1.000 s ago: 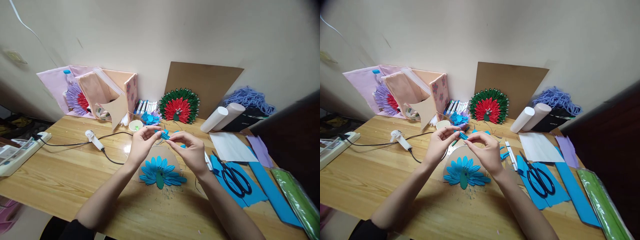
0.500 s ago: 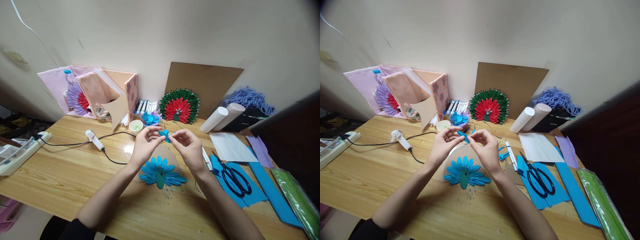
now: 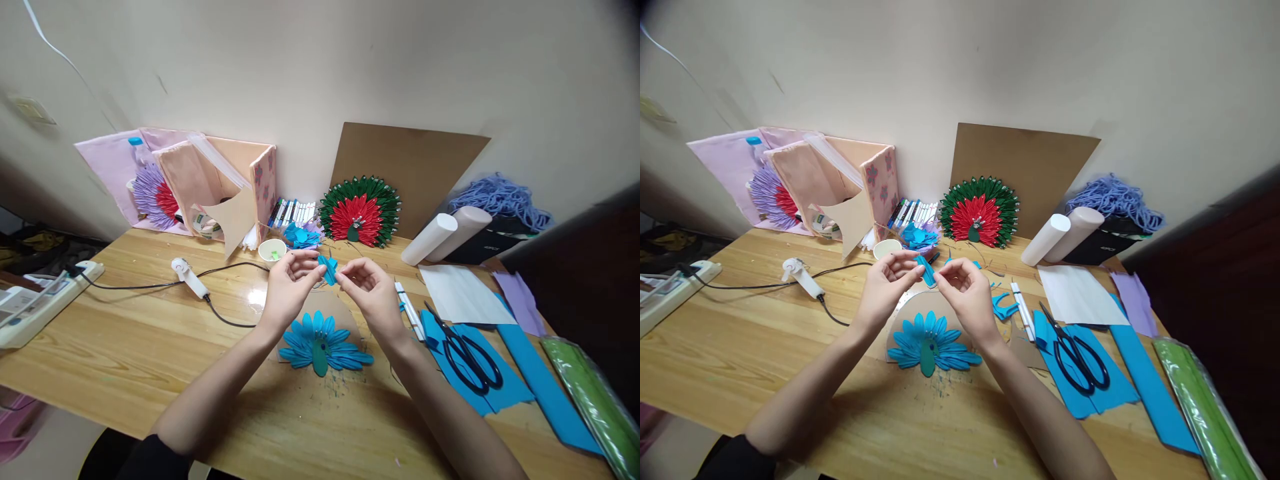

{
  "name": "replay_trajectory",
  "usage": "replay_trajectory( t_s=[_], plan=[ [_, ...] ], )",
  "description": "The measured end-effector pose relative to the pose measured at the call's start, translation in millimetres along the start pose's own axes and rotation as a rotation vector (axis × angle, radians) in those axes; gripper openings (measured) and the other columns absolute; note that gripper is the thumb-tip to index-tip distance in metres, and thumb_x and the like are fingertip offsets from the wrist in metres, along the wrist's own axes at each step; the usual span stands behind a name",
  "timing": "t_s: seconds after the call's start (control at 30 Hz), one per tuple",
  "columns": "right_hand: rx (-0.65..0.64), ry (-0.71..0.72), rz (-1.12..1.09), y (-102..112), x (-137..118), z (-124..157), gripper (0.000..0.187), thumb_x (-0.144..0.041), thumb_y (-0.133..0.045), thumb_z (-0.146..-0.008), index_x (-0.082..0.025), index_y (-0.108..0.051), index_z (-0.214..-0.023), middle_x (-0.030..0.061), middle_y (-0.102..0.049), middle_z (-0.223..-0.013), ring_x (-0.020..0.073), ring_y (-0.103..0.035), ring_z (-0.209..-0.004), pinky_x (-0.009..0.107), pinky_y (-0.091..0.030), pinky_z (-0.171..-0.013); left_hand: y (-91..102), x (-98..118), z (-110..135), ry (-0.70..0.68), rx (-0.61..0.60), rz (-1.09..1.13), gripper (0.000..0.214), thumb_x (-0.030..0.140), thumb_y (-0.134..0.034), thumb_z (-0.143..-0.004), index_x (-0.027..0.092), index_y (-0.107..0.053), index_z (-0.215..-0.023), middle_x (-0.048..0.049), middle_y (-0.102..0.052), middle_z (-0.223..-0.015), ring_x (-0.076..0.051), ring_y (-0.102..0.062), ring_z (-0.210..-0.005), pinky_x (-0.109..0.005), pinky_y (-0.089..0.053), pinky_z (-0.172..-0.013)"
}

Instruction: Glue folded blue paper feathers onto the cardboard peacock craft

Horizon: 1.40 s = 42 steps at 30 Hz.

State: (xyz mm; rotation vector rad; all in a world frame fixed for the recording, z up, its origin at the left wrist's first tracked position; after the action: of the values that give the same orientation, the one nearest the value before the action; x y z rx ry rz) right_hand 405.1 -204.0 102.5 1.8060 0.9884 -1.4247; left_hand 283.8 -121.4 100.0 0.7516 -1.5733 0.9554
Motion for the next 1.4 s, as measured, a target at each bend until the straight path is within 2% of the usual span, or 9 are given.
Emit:
replay_trajectory(
  t_s=[0.27,0.6,0.83,1.07,1.23,1.4],
  plan=[
    [-0.035,-0.038,-0.04,0,4,-2,0.018,-0.031,-0.068,-0.072,-0.019,-0.055,-0.077,-0.0005,-0.058,-0.074,0.0115,-0.056,-0.067,0.023,-0.048,-0.062,0.9,-1,1,-0.014,-0.007,-0.007,0.03,0.028,-0.071,-0.069,0.013,-0.059,-0.092,-0.0035,-0.063,-0.079,-0.012,-0.062,-0.074,-0.025,-0.052,-0.07],
    [-0.101,-0.085,-0.096,-5,4,-2,0.023,-0.036,-0.068,-0.071,-0.018,-0.055,-0.076,0.0008,-0.059,-0.075,0.0135,-0.059,-0.067,0.027,-0.053,-0.065,1.2,0,1,-0.019,-0.04,-0.046,0.031,0.03,-0.071,-0.069,0.014,-0.061,-0.093,-0.0039,-0.064,-0.081,-0.013,-0.061,-0.075,-0.025,-0.05,-0.071],
    [-0.111,-0.086,-0.122,-4,1,-1,0.026,-0.038,-0.071,-0.068,-0.019,-0.055,-0.075,-0.0006,-0.057,-0.073,0.0128,-0.058,-0.066,0.027,-0.052,-0.064,-6.2,0,5,-0.024,-0.102,-0.061,0.028,0.032,-0.072,-0.067,0.014,-0.061,-0.084,-0.0024,-0.064,-0.079,-0.013,-0.06,-0.075,-0.025,-0.048,-0.071],
    [-0.167,-0.096,-0.145,-7,-1,0,0.026,-0.037,-0.07,-0.069,-0.018,-0.054,-0.076,-0.0006,-0.057,-0.074,0.0124,-0.058,-0.065,0.027,-0.051,-0.065,-4.1,1,8,-0.007,-0.111,-0.045,0.027,0.034,-0.071,-0.068,0.013,-0.06,-0.082,-0.0021,-0.062,-0.076,-0.013,-0.058,-0.072,-0.024,-0.047,-0.068],
    [-0.308,-0.109,-0.137,-23,2,5,0.025,-0.038,-0.068,-0.072,-0.018,-0.055,-0.078,0.0001,-0.059,-0.071,0.0128,-0.058,-0.065,0.027,-0.05,-0.065,10.3,0,17,0.043,-0.175,-0.064,0.024,0.033,-0.07,-0.069,0.013,-0.061,-0.079,-0.0022,-0.063,-0.074,-0.012,-0.059,-0.069,-0.024,-0.047,-0.067],
    [-0.5,-0.128,-0.07,-58,3,13,0.024,-0.038,-0.068,-0.071,-0.018,-0.056,-0.075,0.0002,-0.059,-0.072,0.0128,-0.058,-0.066,0.026,-0.05,-0.06,49.7,7,33,0.069,-0.134,-0.209,0.025,0.035,-0.069,-0.07,0.013,-0.064,-0.082,-0.0017,-0.062,-0.067,-0.012,-0.056,-0.061,-0.022,-0.044,-0.057]
  ],
)
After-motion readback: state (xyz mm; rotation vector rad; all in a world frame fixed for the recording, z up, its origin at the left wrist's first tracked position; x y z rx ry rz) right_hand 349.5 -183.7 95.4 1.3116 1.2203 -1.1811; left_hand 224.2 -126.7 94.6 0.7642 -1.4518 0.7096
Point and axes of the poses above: each hand's wrist, its own z-axis away from the middle knuckle, its own y-axis out of the back of the hand, x = y × z, the point moved 6 cm from there along -z, towards the middle knuckle
